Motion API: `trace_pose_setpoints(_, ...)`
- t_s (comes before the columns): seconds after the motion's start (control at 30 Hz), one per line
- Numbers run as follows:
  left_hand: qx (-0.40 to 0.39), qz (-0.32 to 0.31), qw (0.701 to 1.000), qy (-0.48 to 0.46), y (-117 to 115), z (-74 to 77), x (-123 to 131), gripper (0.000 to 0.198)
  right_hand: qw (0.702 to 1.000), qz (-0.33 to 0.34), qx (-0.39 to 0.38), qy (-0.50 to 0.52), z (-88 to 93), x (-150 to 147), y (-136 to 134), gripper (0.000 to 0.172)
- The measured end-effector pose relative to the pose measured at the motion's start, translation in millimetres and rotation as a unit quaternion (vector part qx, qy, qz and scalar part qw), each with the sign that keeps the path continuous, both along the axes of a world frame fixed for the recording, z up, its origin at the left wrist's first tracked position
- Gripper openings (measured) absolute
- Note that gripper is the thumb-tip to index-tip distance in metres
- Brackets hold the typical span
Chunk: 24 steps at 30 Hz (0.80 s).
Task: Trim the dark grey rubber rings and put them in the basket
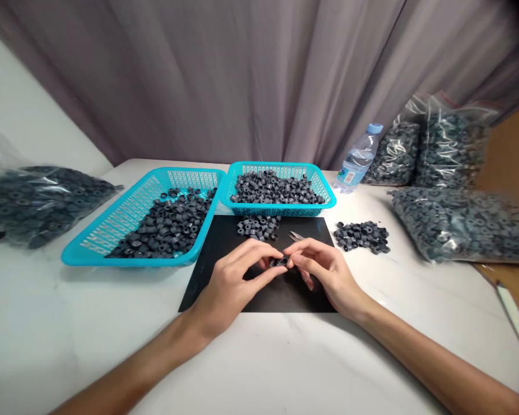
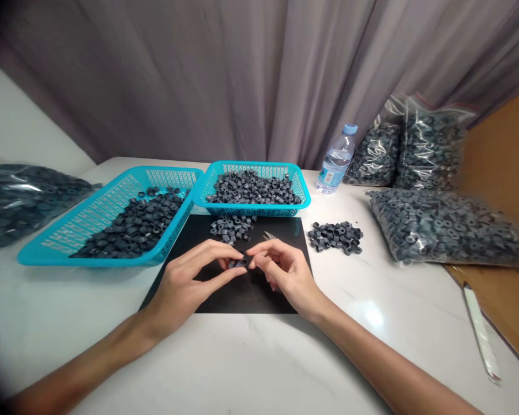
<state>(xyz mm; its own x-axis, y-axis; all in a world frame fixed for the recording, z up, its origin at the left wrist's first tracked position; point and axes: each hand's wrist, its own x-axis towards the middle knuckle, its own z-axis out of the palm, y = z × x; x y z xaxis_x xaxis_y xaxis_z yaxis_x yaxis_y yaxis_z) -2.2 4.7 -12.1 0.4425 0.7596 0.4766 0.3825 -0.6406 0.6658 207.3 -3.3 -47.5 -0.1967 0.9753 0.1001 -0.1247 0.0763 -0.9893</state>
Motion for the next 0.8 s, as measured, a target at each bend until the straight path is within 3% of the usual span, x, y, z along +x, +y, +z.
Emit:
trace_pose_setpoints(0.1, -0.026, 0.002, 1.000, -0.014, 0.4, 0.4, 2.7, 0.013, 1.000, -0.005, -0.002, 0.003, 0.7, -0.1, 0.3, 0.025)
trace_pose_setpoints(0.2, -0.157, 0.008, 0.984, -0.083, 3.2, 2.3, 6.5, 0.011, 1.000, -0.016, -0.001, 0.006, 0.8, -0.7, 1.2, 0.025)
trace_pose_setpoints(0.27, -0.298, -0.016, 0.944, -0.143, 5.1, 4.6, 7.3, 0.013, 1.000, -0.027, -0.004, 0.007, 0.3, -1.4, 2.1, 0.025)
trace_pose_setpoints(0.33, -0.425, -0.052, 0.882, -0.195, 5.7, 7.0, 6.3, 0.016, 0.999, -0.031, -0.004, 0.006, -0.6, -2.1, 3.1, 0.026)
trace_pose_setpoints(0.43, -0.536, -0.075, 0.799, -0.262, 3.7, 9.2, 4.2, 0.018, 1.000, -0.027, -0.004, -0.003, -1.8, -2.6, 3.7, 0.028)
trace_pose_setpoints(0.5, -0.567, -0.078, 0.769, -0.284, 1.5, 9.8, 4.1, 0.018, 0.999, -0.030, 0.004, -0.033, -2.1, -2.7, 3.1, 0.028)
trace_pose_setpoints(0.6, -0.582, -0.082, 0.755, -0.290, -0.8, 10.1, 6.1, 0.017, 0.982, -0.073, 0.084, -0.154, -1.3, -3.1, 0.3, 0.022)
trace_pose_setpoints(0.7, -0.583, -0.087, 0.752, -0.295, -0.9, 9.7, 8.3, 0.016, 0.926, -0.090, 0.218, -0.295, -2.0, -4.7, -2.3, 0.025)
trace_pose_setpoints(0.8, -0.569, -0.092, 0.765, -0.287, 0.8, 11.5, 7.8, 0.017, 0.882, -0.054, 0.284, -0.372, -6.8, -7.0, -1.8, 0.039)
